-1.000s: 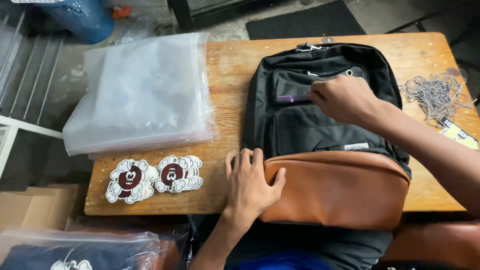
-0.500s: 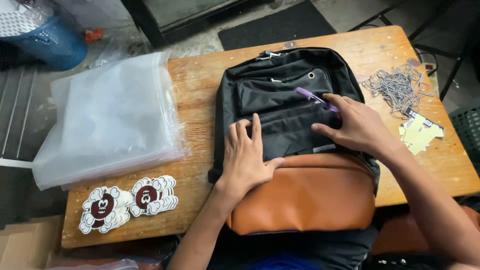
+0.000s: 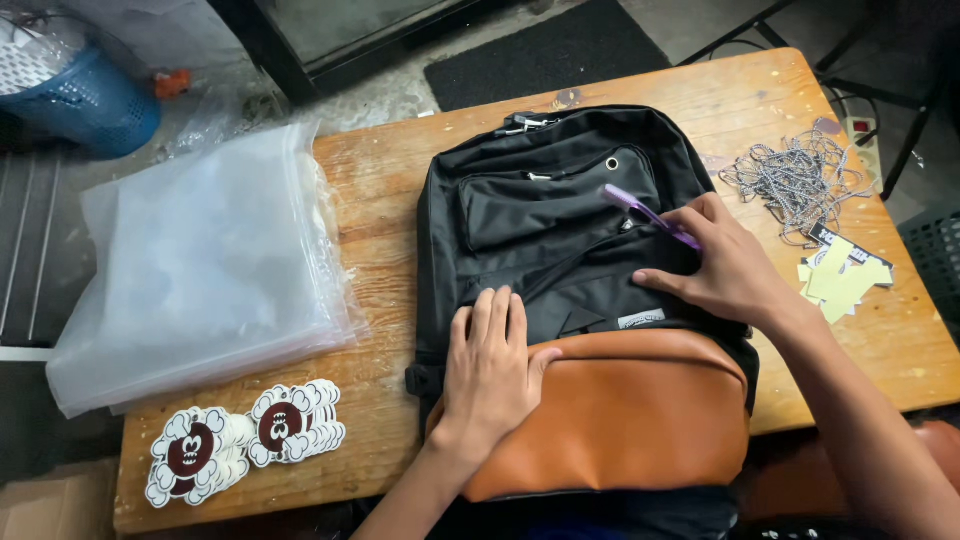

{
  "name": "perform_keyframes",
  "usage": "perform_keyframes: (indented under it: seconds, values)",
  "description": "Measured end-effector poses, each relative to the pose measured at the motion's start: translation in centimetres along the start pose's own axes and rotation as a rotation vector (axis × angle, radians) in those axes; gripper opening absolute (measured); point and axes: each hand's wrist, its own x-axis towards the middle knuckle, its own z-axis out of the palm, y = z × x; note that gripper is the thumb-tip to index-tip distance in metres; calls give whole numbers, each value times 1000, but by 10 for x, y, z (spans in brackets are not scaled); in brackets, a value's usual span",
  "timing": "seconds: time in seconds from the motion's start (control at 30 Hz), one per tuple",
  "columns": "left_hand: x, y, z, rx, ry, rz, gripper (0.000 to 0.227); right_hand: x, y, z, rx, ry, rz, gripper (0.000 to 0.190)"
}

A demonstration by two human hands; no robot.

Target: The person uses a purple toothbrush to scrub the exterior of a black and brown backpack. They systematically clean the front pocket, main compartment, and back panel, turning the backpack over to access different surfaces.

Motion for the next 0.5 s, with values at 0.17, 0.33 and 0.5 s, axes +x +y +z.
perform_keyframes:
  seconds: [0.17, 0.33, 0.5]
  values:
    - [3, 2, -10, 73, -100, -65, 73, 0, 29, 15, 73, 114, -296, 42]
    - [3, 1, -9, 70, -123, -122, 78, -5, 52, 26, 42, 236, -576, 16]
    - [1, -9, -13, -173, -127, -69, 75, -12, 39, 1, -80, 25, -616, 13]
